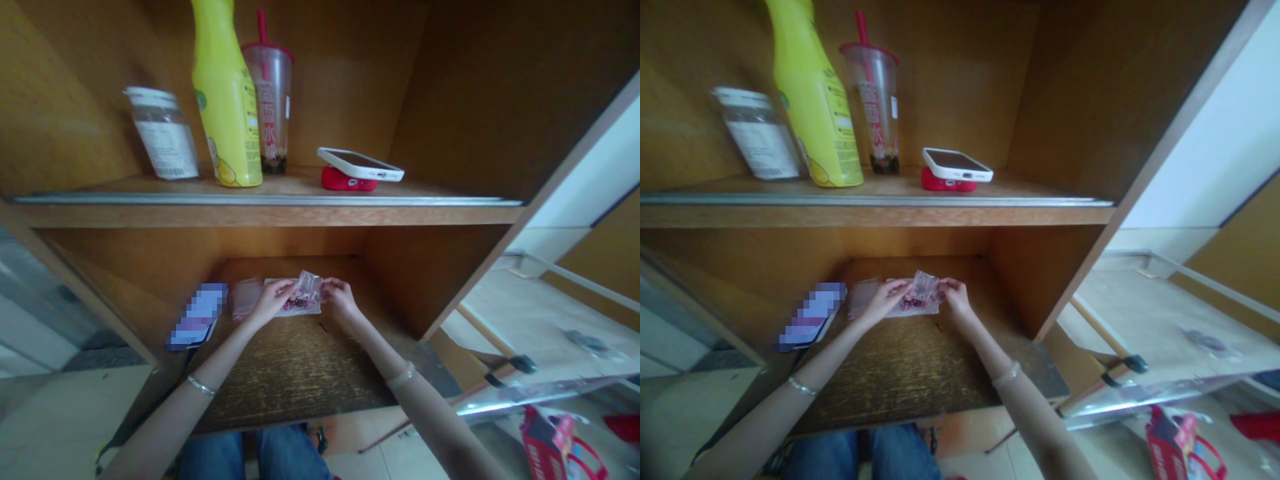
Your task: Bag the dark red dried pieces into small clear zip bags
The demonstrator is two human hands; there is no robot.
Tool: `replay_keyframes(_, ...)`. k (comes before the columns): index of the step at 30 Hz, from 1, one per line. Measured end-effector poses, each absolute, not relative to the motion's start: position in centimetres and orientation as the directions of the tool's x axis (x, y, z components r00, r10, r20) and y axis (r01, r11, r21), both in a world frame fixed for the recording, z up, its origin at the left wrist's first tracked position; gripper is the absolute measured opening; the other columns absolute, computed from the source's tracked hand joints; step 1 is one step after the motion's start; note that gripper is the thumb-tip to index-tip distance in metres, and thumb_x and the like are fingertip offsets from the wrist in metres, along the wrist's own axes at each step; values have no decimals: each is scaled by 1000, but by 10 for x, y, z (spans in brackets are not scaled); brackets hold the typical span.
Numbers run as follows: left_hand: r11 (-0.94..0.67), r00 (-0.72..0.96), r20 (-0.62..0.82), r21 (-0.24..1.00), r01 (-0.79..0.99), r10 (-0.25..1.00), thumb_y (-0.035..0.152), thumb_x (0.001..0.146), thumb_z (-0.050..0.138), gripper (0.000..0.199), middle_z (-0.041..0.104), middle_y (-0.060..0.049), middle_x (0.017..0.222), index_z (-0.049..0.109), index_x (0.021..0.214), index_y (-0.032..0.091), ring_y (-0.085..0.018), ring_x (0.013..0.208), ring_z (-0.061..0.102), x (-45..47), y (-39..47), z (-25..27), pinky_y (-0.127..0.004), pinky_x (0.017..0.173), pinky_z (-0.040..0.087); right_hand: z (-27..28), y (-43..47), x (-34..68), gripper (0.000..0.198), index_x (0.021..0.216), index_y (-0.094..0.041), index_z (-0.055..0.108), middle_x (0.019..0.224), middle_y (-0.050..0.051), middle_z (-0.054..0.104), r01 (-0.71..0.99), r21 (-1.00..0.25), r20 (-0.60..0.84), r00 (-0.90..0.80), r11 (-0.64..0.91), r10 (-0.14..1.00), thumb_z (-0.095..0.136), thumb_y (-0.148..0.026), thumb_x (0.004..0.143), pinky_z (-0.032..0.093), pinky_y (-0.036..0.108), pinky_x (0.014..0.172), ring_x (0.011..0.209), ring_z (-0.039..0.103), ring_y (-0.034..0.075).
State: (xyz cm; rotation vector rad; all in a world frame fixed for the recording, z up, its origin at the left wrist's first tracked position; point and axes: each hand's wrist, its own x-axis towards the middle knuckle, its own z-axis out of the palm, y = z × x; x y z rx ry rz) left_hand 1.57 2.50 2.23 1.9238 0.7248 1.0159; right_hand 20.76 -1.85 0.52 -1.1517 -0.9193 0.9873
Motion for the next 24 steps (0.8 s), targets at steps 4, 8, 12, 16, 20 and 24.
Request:
replay_keyframes(4, -473, 432, 396, 877, 83, 810, 44, 82, 55, 29, 69, -4, 75, 64, 82, 16, -16, 67, 64, 13, 14, 21, -26, 64, 51, 2, -19, 196, 17, 73, -16, 58, 57, -2, 56, -69, -986, 122, 304, 150, 945, 58, -30, 62, 41, 24, 49, 48, 49, 11)
replay_keyframes(8, -557, 167, 534, 818, 144, 829, 41, 85, 54, 27, 70, -4, 80, 64, 83, 16, -16, 76, 65, 11, 7, 15, -28, 72, 52, 0, -27, 185, 25, 89, -17, 55, 83, 3, 60, 209, -906, 422, 418, 367, 804, 64, -30, 69, 47, 27, 66, 71, 56, 14)
replay_keyframes(12, -663, 64, 674, 699, 267, 736, 38, 86, 54, 25, 72, -6, 86, 67, 89, 17, -17, 79, 67, 8, 2, 10, -30, 75, 53, 5, -41, 171, 17, 73, -19, 51, 69, 0, 53, 442, -795, 588, 393, 415, 708, 58, -32, 82, 43, 26, 62, 65, 51, 13)
replay_keyframes(16, -843, 251, 840, 366, 393, 482, 27, 88, 53, 18, 73, -5, 85, 70, 88, 20, -17, 80, 68, 5, -5, 9, -33, 80, 51, 11, -54, 160, 17, 76, -19, 58, 71, 1, 59, 503, -681, 671, 139, 532, 728, 56, -33, 86, 44, 27, 65, 67, 54, 14)
replay_keyframes(20, -882, 381, 870, 119, 456, 314, 17, 88, 50, 20, 74, -4, 91, 68, 97, 20, -17, 85, 68, 3, -11, 10, -34, 81, 48, 13, -60, 156, 13, 92, -19, 61, 86, 5, 65, 498, -637, 689, 26, 588, 724, 54, -30, 88, 46, 29, 74, 78, 58, 16)
replay_keyframes(24, -898, 445, 865, 17, 439, 233, 15, 88, 50, 26, 71, -5, 103, 63, 110, 20, -18, 95, 65, 3, -12, 12, -34, 85, 48, 11, -60, 156, 17, 94, -18, 61, 88, 6, 66, 496, -639, 697, 51, 587, 715, 47, -28, 91, 48, 29, 76, 81, 60, 16)
